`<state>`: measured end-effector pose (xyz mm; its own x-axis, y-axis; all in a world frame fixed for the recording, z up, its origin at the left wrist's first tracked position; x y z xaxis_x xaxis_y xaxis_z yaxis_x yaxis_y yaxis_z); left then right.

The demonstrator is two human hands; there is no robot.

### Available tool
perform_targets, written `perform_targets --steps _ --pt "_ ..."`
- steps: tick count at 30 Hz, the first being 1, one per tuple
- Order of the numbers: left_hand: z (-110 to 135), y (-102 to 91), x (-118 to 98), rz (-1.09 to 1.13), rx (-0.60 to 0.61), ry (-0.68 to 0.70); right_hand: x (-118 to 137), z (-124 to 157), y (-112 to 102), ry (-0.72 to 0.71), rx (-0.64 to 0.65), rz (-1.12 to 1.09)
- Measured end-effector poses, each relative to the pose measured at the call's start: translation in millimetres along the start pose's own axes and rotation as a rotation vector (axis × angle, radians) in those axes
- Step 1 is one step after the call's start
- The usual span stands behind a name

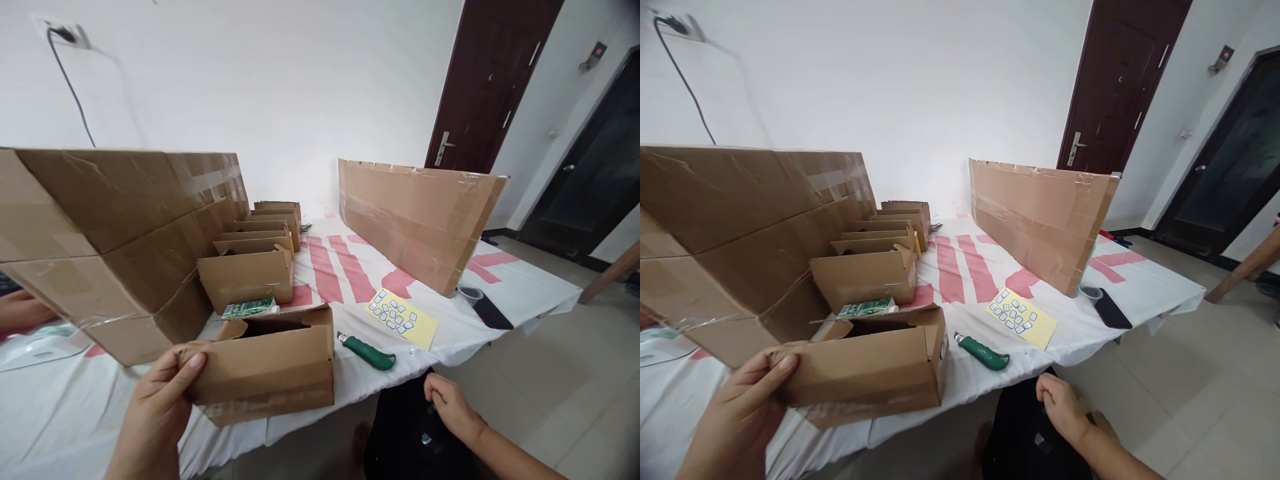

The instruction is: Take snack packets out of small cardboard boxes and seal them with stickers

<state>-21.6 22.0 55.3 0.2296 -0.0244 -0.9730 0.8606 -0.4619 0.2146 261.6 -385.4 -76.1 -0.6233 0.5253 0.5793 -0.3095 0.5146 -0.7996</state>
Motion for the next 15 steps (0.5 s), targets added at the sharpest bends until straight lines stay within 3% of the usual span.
perform_targets --steps 4,7,11,15 --pt "2 3.3 1 -0.023 0.01 -0.009 86 -9 -10 -0.259 0.002 -0.201" --pt "4 5.9 -4 -0.044 0.004 -0.026 135 -23 -11 -0.367 0.0 -0.317" --pt "4 6.0 -5 -0.018 -0.036 -0.037 170 -41 0 -0.403 -0.029 -0.401" --pt "4 4.8 -5 0.009 -0.058 -0.027 186 -49 13 -0.418 -0.069 -0.4"
Point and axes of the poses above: each hand's wrist, its own z-axis away from the middle knuckle, its own y-axis out of the palm, x = y × z, the point moved 6 cm from there along -z, towards the middle knuckle
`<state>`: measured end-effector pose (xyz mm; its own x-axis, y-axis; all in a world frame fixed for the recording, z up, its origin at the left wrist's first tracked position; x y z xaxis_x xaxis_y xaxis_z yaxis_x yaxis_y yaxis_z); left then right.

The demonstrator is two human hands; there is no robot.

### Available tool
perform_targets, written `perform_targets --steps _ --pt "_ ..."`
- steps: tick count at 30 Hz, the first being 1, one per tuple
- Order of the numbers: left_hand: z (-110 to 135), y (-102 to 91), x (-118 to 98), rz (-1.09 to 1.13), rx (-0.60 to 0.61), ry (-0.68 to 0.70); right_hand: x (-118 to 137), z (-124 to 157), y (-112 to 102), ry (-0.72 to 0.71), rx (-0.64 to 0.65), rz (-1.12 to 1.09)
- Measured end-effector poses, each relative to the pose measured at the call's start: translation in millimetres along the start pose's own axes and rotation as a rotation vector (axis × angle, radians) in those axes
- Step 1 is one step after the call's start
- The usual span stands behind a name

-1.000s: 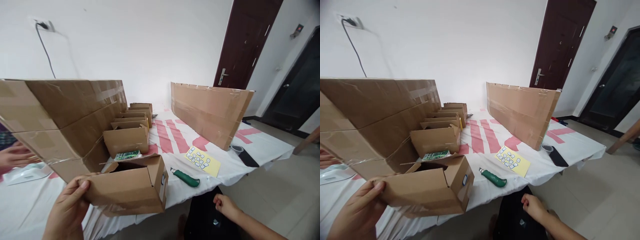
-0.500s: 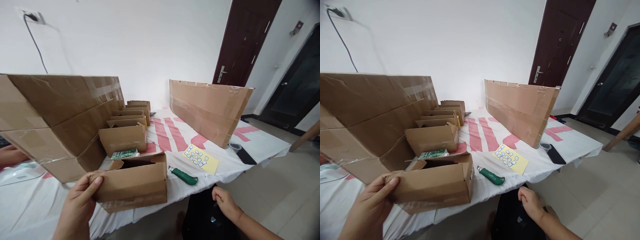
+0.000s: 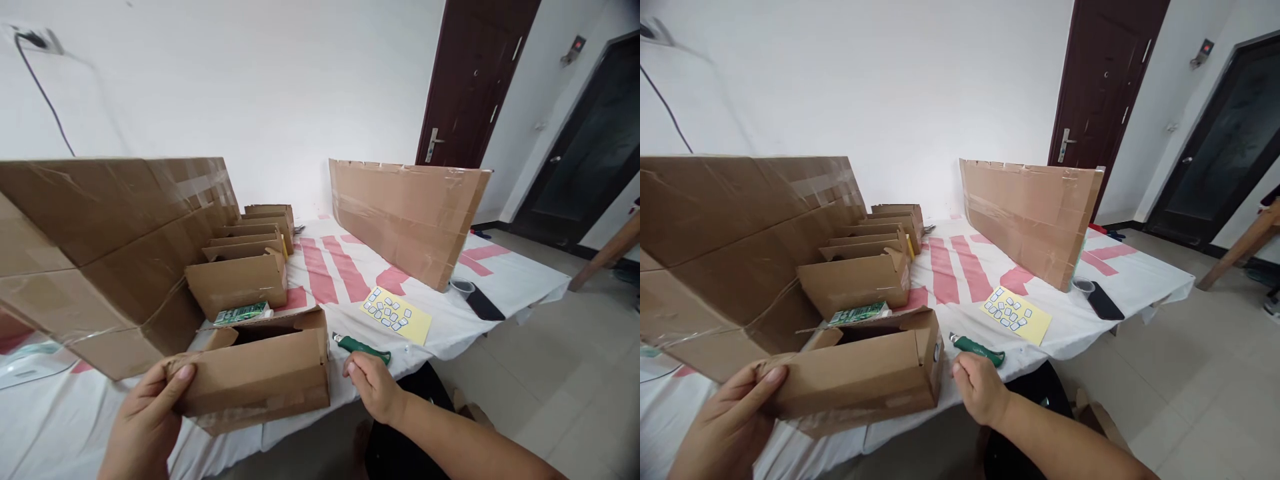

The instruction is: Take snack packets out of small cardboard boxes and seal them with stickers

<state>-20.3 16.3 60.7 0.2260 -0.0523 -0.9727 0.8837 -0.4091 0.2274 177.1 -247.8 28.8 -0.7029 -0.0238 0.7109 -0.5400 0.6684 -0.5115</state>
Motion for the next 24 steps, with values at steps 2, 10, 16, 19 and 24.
perform_targets --steps 2,10,16,19,24 --pt "1 1.0 0 0.002 0.009 -0.004 0 -3 2 0.004 -0.084 0.012" --pt "2 5.5 1 -0.02 0.041 0.006 -10 -15 15 0.118 -0.195 -0.047" --pt "0 4.5 4 -0.028 0.048 0.009 -10 -22 17 0.052 -0.26 -0.003" --pt "-2 4.7 6 -0.033 0.04 0.009 -14 -25 16 0.05 -0.274 -0.005" --pt "0 5.8 4 -0.041 0.038 0.022 -17 -26 9 0.025 -0.308 -0.008"
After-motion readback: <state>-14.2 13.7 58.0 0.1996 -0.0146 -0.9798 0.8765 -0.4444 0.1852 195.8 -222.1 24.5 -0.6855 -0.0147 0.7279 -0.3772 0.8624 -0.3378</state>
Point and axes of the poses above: each hand's wrist, its own z-axis away from the middle knuckle, its own y-axis out of the palm, x = y × z, the point moved 6 cm from there along -z, towards the middle knuckle
